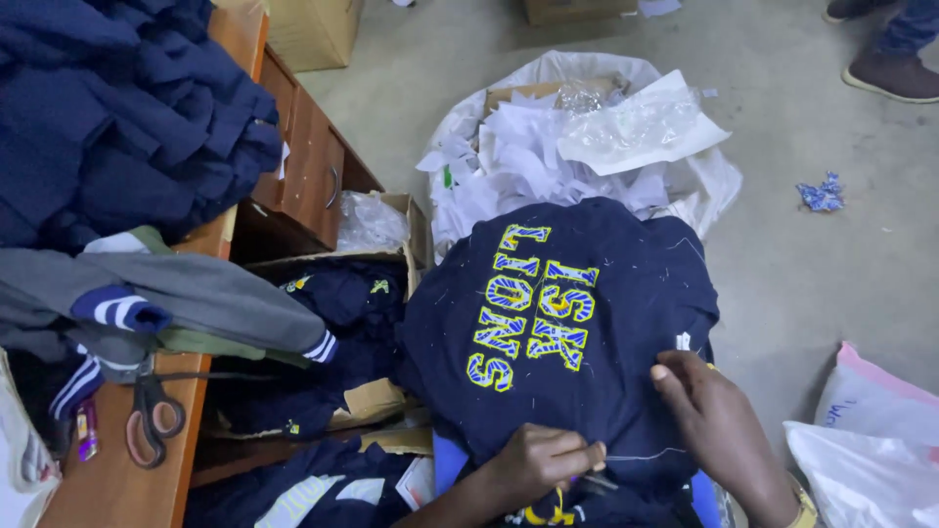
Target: Manually removing embroidery stabilizer from a shirt using a needle and fingers.
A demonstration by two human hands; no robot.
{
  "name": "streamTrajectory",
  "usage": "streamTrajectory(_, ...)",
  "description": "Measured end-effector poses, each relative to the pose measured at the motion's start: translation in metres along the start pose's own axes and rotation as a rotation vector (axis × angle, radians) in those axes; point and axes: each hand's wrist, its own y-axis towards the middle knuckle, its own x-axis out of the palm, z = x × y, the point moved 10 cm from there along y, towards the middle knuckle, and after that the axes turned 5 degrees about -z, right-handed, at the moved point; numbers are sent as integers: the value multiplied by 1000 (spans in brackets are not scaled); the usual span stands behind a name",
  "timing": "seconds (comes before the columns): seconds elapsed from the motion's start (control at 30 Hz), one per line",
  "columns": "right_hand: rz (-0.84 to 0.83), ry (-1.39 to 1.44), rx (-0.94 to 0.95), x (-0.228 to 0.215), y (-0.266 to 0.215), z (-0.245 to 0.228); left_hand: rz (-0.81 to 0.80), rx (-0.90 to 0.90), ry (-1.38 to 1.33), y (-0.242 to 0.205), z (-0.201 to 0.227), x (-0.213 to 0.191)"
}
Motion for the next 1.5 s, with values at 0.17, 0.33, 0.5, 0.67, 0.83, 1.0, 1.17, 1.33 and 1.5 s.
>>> streamTrajectory(0.17,-213,390,-79,37,48,34,-63,-8,-683,15,19,-7)
streamTrajectory(0.33,-320,712,-180,47,48,28,-28,-54,-198,31,2,-9)
streamTrajectory(0.5,-307,861,-74,48,26,29,36,57,185,16,10,-1)
streamTrajectory(0.67,-441,773,-74,68,12,-7,73,71,-218,6,21,-16)
streamTrajectory(0.83,-328,677,117,70,10,-5,66,-4,-539,15,24,23)
streamTrajectory(1.0,-368,1054,174,77,-10,-11,-167,81,-525,23,13,109)
streamTrajectory(1.17,23,285,-516,123,69,155,-314,11,-673,25,-4,81)
streamTrajectory(1.33,-216,1437,274,116,33,60,-190,-151,-709,25,-45,8)
streamTrajectory(1.5,-445,1289,142,100,20,-26,35,-217,-495,4,-73,-25)
